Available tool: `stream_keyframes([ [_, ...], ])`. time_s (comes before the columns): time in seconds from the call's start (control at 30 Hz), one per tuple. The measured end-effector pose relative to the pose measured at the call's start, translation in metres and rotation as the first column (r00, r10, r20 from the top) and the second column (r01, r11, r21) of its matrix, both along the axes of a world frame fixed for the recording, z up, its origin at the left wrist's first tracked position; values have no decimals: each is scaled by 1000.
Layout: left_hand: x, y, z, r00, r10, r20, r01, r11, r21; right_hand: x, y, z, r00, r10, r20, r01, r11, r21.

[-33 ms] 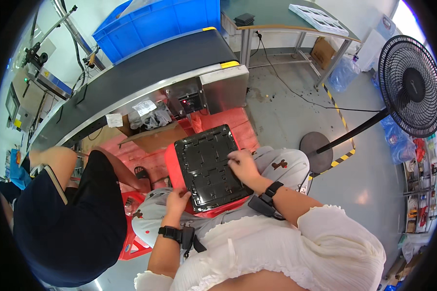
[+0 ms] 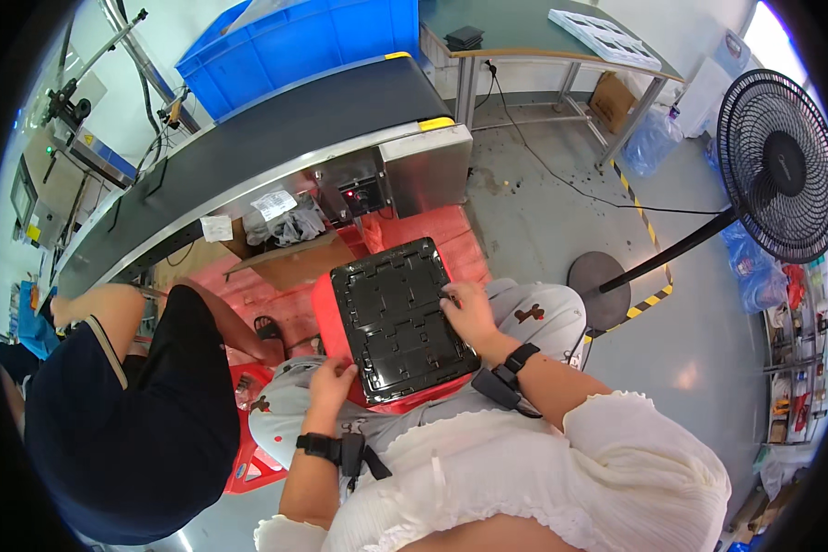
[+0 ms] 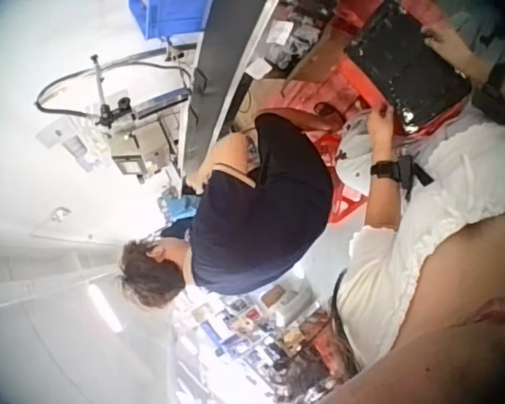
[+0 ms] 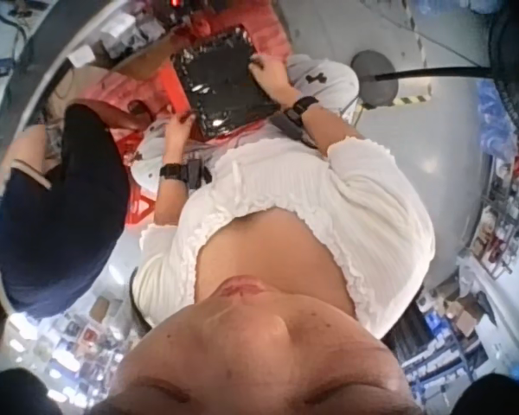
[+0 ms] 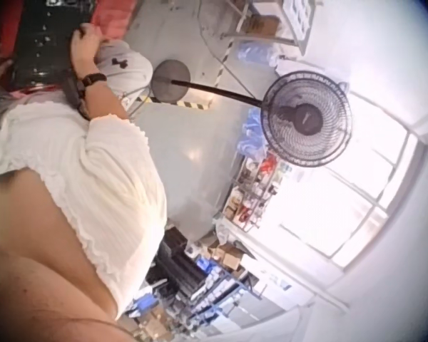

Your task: Placing small electronic components from a conveyor belt into a plastic tray.

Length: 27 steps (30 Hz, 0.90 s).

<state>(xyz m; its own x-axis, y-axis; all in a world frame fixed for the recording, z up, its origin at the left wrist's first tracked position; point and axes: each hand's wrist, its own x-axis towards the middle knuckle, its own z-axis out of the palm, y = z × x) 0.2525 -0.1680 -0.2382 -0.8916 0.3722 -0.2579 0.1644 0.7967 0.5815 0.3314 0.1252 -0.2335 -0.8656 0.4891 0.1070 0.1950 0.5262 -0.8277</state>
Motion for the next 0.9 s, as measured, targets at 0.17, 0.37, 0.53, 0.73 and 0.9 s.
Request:
stream_keyframes([
  [0.17,-10,-53,59,908,196,-371,-190,980,53,22,35,-28,965,158,209,-98,958,-270],
  [0.37,-9,-85,52,780,401,-481,-511,851,-119,16,37,-4,846,244,474,3,887,-463],
  [0.53,-13,-68,56,792,462,-398,-575,784,-233,23,56,-35,818,274,506,-71,921,-383],
  [0.73,-27,-68,69,909,346,-231,-409,843,-349,-1,53,15,533,453,714,9,841,-540],
  [0.9,-36,-57,70,953,242,-182,-297,869,-396,-69,31,94,39,278,960,-819,559,-128],
])
